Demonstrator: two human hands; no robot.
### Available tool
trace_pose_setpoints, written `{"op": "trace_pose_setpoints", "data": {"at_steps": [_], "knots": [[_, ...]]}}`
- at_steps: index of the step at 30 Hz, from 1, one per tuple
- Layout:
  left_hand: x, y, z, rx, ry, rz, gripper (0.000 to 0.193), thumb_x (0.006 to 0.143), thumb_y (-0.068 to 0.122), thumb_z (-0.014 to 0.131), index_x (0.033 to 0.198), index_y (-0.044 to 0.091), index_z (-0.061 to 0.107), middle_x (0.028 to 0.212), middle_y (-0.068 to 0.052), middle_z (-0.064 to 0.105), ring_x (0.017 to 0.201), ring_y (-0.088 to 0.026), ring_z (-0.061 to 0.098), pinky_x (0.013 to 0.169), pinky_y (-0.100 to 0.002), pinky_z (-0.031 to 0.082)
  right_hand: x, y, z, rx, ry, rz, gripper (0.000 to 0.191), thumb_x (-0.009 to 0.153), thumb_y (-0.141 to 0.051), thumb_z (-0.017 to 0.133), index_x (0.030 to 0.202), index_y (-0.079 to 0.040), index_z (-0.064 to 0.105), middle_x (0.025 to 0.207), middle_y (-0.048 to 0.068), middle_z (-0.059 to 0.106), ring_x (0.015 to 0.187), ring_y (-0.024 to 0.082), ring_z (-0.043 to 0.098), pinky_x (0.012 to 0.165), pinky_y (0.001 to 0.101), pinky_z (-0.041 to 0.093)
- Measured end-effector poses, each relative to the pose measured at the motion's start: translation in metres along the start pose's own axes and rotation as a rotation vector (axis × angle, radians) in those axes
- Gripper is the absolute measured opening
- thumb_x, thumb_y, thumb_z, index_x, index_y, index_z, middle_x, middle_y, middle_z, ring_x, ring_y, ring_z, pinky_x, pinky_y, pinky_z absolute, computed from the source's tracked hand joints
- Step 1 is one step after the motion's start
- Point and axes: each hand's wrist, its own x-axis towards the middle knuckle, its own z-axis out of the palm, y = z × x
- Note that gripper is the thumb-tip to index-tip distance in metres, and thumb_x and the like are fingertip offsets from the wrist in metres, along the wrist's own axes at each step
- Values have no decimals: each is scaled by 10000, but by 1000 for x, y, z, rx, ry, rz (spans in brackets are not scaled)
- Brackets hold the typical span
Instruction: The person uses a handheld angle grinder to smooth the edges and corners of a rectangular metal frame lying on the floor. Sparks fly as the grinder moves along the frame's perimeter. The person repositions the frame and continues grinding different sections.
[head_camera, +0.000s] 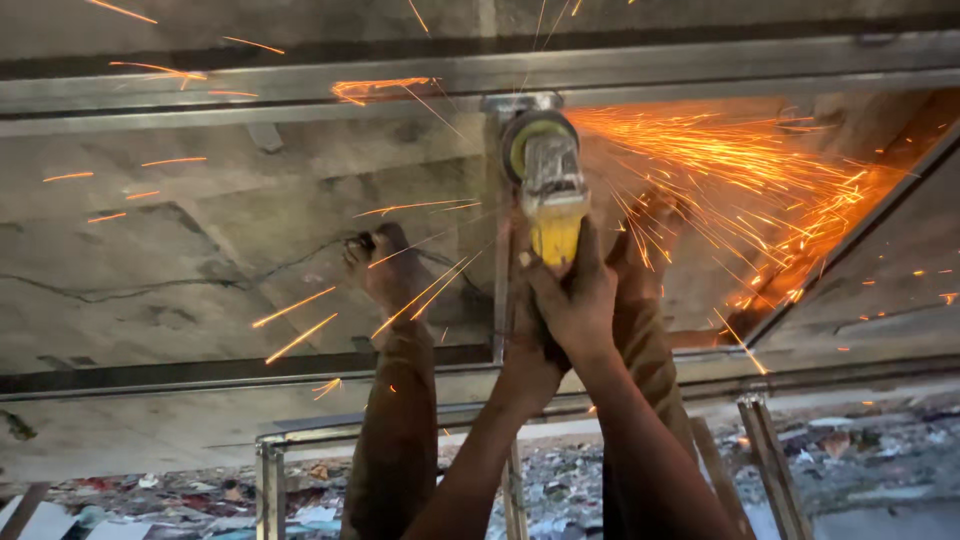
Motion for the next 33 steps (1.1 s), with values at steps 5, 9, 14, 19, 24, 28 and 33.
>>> {"op": "trace_pose_setpoints", "data": {"at_steps": [5, 9, 14, 19, 24, 28, 33], "knots": [[-2, -17, -2, 126, -45, 148, 781, 908, 24, 709, 1570, 44, 296, 1477, -128, 509, 1336, -224, 536, 1084, -353, 504, 0, 5, 0, 138, 25, -81, 639, 925, -97, 734, 1461, 70, 430, 1022, 138, 745, 890, 142, 705, 789, 293, 590], [-1, -26, -3, 429, -71, 102, 785, 930, -2, 741, 1560, 36, 275, 1493, -155, 489, 1360, -238, 498, 1099, -373, 453, 0, 3, -1, -95, 35, -201, 631, 902, -112, 796, 1409, 87, 479, 1086, 213, 714, 919, 196, 713, 788, 321, 575], [-3, -27, -3, 52, -83, -55, 778, 906, 10, 673, 1575, 22, 275, 1448, -169, 542, 1302, -250, 552, 1054, -382, 516, 1, 3, -3, 23, 21, -11, 641, 906, -190, 758, 1419, 70, 474, 983, 152, 752, 856, 171, 728, 742, 312, 586], [-5, -15, -1, 348, -80, 14, 866, 909, -4, 726, 1584, 38, 185, 1535, -134, 457, 1397, -225, 487, 1127, -358, 426, -2, 4, -4, -54, 6, -71, 636, 880, -164, 758, 1398, 86, 486, 1022, 153, 739, 902, 174, 738, 761, 323, 586], [-5, -4, 3, -6, -102, 83, 877, 910, 0, 700, 1621, 45, 188, 1548, -144, 458, 1396, -228, 498, 1137, -346, 444, -4, 2, -1, 192, 28, 86, 526, 931, -169, 753, 1364, 56, 556, 1002, 129, 742, 857, 139, 689, 750, 317, 589], [-8, -3, 0, 189, -73, 120, 865, 910, 18, 730, 1591, 40, 197, 1508, -159, 464, 1374, -241, 515, 1121, -346, 457, -4, 1, -1, -10, 15, -82, 661, 879, -134, 765, 1423, 78, 454, 1005, 123, 740, 876, 144, 720, 763, 301, 581], [-3, -3, 1, 336, -63, 11, 899, 895, 95, 741, 1582, 35, 164, 1439, -174, 551, 1328, -244, 569, 1085, -342, 472, -4, 2, -2, 47, 41, 126, 516, 918, -146, 743, 1357, 45, 551, 973, 130, 760, 817, 152, 721, 735, 302, 591]]}}
